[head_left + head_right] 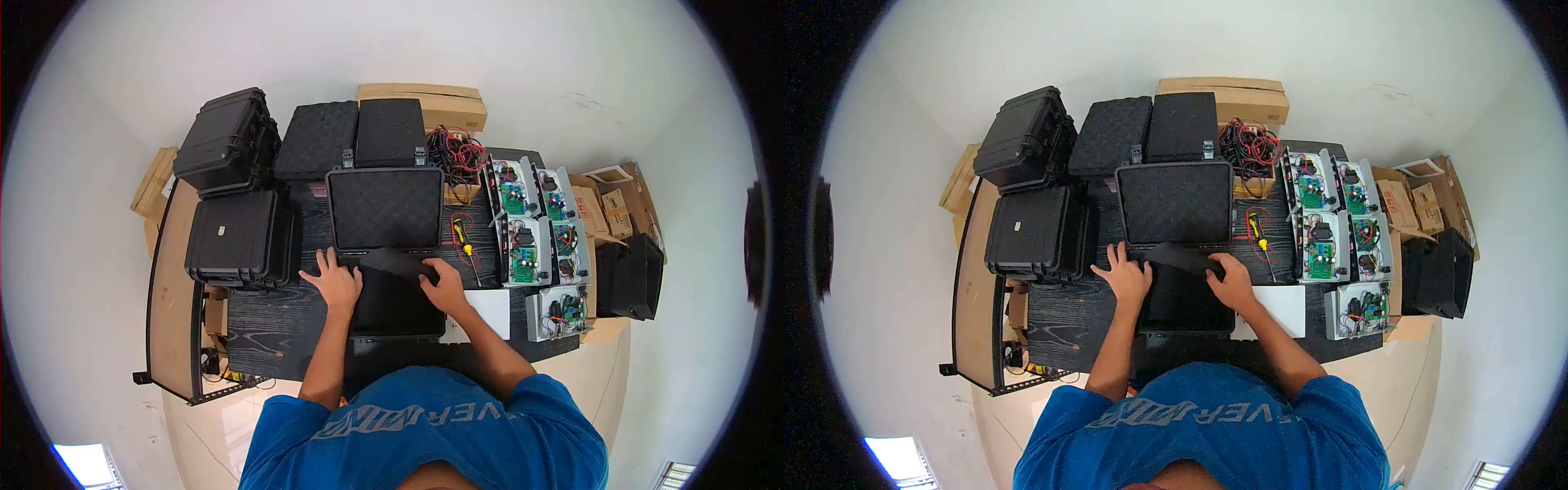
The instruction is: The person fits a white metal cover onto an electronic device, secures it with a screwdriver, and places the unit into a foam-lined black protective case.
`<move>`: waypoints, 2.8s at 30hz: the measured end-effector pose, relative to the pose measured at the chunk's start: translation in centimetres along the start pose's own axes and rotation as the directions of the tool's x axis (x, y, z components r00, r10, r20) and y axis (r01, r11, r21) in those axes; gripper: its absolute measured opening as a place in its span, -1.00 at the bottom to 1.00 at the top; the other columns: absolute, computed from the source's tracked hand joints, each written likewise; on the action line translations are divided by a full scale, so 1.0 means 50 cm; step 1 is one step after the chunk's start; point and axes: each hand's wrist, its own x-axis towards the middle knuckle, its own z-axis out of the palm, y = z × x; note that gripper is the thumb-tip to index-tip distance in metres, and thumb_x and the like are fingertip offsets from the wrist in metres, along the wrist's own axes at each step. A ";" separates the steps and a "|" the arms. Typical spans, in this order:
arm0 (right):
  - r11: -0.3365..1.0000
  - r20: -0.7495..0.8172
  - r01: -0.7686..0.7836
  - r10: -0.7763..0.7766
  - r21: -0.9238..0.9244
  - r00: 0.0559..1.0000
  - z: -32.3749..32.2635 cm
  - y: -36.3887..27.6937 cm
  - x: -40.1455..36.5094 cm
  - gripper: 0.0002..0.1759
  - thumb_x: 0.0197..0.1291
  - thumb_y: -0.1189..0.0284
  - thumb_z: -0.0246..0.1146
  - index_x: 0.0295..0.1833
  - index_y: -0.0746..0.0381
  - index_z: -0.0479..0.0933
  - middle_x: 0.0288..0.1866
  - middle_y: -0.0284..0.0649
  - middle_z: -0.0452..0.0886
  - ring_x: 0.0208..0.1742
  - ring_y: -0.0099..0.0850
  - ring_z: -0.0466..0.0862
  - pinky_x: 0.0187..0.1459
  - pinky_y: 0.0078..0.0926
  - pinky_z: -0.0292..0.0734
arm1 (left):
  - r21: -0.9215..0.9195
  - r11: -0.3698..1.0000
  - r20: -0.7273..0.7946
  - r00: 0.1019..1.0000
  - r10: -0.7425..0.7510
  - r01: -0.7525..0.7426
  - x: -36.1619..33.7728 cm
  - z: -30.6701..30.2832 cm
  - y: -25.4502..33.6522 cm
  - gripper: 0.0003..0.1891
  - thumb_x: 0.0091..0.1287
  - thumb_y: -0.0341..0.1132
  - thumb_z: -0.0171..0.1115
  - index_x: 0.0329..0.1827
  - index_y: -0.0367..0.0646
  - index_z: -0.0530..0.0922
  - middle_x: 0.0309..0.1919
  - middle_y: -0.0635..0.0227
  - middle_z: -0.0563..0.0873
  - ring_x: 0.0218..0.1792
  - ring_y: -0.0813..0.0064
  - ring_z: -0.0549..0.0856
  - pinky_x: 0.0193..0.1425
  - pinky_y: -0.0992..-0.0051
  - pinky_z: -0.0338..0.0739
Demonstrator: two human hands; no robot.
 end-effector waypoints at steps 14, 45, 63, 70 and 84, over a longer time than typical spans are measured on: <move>0.872 0.189 0.297 -0.241 -0.388 0.952 0.052 0.015 0.010 -0.60 0.20 0.46 0.39 0.18 0.17 0.68 0.01 -0.17 0.74 0.07 -0.13 0.70 0.12 -0.09 0.52 | -0.493 0.870 -0.097 0.995 -0.033 -0.019 -0.022 0.074 -0.062 -0.76 0.40 -0.21 0.36 -0.12 -0.18 0.85 0.40 0.20 0.65 0.43 0.04 0.54 0.62 -0.32 0.26; 0.775 0.337 0.368 -0.212 -0.514 0.917 0.011 0.044 0.037 -0.66 0.28 0.47 0.35 0.16 0.14 0.75 0.04 -0.30 0.80 0.10 -0.24 0.66 0.20 -0.20 0.48 | -0.366 0.863 -0.112 0.937 0.331 -0.349 -0.002 -0.001 -0.048 -0.70 0.14 -0.31 0.63 -0.03 -0.02 0.88 0.23 0.28 0.58 0.39 0.14 0.51 0.69 -0.28 0.22; 0.806 0.267 0.367 -0.268 -0.464 0.926 0.036 0.089 0.027 -0.68 0.27 0.49 0.33 0.13 0.13 0.76 -0.03 -0.27 0.82 0.04 -0.27 0.64 0.10 -0.22 0.49 | -0.200 0.929 -0.012 0.949 0.314 -0.310 0.010 0.010 -0.023 -0.76 0.12 -0.30 0.61 -0.12 0.02 0.90 0.55 0.14 0.44 0.55 -0.02 0.37 0.75 -0.25 0.08; 0.776 0.306 0.305 -0.151 -0.553 0.940 0.013 0.072 0.015 -0.63 0.21 0.50 0.37 0.16 0.14 0.75 0.00 -0.30 0.71 0.11 -0.22 0.63 0.10 -0.19 0.54 | -0.258 0.894 -0.086 0.931 0.356 -0.366 -0.004 0.024 -0.053 -0.75 0.14 -0.37 0.53 -0.10 -0.02 0.89 0.55 0.10 0.45 0.55 -0.07 0.38 0.74 -0.27 0.09; 0.880 0.344 0.399 -0.303 -0.258 0.889 0.051 0.009 -0.013 -0.74 0.26 0.34 0.42 0.05 0.13 0.73 0.01 -0.24 0.75 0.11 -0.18 0.68 0.08 -0.10 0.59 | -0.546 0.732 -0.314 0.910 0.272 -0.407 -0.055 0.027 -0.123 -0.82 0.13 -0.43 0.35 -0.19 -0.14 0.65 0.13 0.12 0.68 0.22 -0.03 0.63 0.59 -0.21 0.35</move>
